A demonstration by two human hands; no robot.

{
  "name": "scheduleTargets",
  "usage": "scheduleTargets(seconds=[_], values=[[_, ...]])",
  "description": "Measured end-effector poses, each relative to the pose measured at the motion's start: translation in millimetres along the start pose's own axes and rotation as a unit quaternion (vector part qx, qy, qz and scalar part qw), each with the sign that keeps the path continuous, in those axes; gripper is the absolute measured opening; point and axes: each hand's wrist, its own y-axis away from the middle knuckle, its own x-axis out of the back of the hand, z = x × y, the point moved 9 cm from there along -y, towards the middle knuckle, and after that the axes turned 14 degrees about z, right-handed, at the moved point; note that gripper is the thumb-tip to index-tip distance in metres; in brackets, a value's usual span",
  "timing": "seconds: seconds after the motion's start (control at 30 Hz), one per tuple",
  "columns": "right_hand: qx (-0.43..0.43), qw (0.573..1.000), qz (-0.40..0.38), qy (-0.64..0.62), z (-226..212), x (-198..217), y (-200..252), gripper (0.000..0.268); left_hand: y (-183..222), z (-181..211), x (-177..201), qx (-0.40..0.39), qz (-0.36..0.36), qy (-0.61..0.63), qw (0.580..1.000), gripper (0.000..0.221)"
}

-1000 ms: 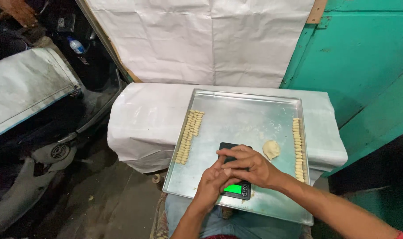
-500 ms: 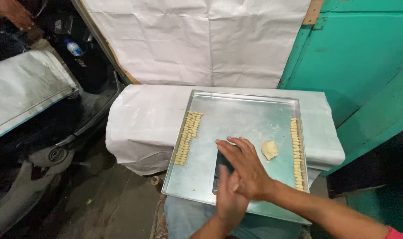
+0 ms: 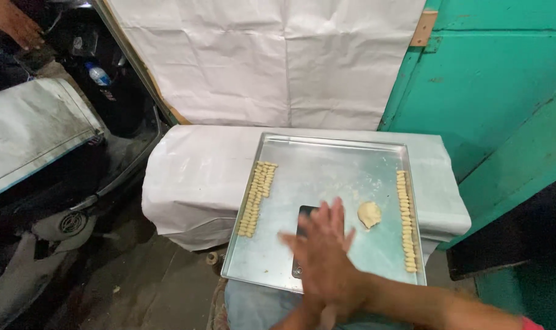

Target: Weighing small pieces of dough on a digital scale and rolling them into uniform log shapes.

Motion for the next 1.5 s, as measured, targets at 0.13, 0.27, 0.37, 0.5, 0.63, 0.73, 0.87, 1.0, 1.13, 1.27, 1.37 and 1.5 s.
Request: scheduleTargets(seconds=[0.13,0.27,0.37,0.5,0.63,0.73,0.87,1.0,1.13,1.27,1.37,1.5], values=[[-0.004,0.981,0.186,0.051,17,41,-2,0.075,30,2,8,-0.123,-0.013,-0.506,0.854,0.072],[0.02,0.979,0.196,0.043,3,42,-7,0.084,19,-4,-10,-0.296,-0.216,-0.273,0.889,0.049],[0.015,0.974,0.22,-0.057,-12,49,-13,0.09,24,14,104,-0.107,-0.018,-0.415,0.903,0.057],[0.025,0.976,0.215,0.035,-1,26,0,0.094,16,-3,-2,-0.076,0.047,-0.431,0.898,0.074],[-0.072,0.96,0.269,-0.03,7,35,-7,0.071,8,-7,-11,-0.071,0.054,-0.451,0.888,0.077],[0.018,0.973,0.231,-0.014,-1,56,-13,0.091,17,-8,-4,-0.069,0.076,-0.461,0.881,0.079],[0.017,0.975,0.214,-0.057,-31,51,-24,0.065,26,-13,20,-0.086,0.12,-0.439,0.886,0.077],[-0.019,0.978,0.206,0.001,10,53,-8,0.094,31,21,81,-0.105,0.174,-0.396,0.896,0.071],[-0.021,0.972,0.231,0.022,5,57,-11,0.064,-9,-9,-16,-0.182,0.003,-0.609,0.772,0.093],[-0.127,0.967,0.222,-0.003,37,78,-19,0.092,-1,-39,-24,-0.116,-0.004,-0.478,0.871,0.077],[-0.076,0.979,0.188,0.02,23,53,-9,0.087,-10,-21,0,-0.068,0.144,-0.394,0.905,0.074],[-0.106,0.953,0.201,0.199,57,68,-14,0.088,-21,-8,31,0.014,0.346,-0.242,0.906,0.073]])
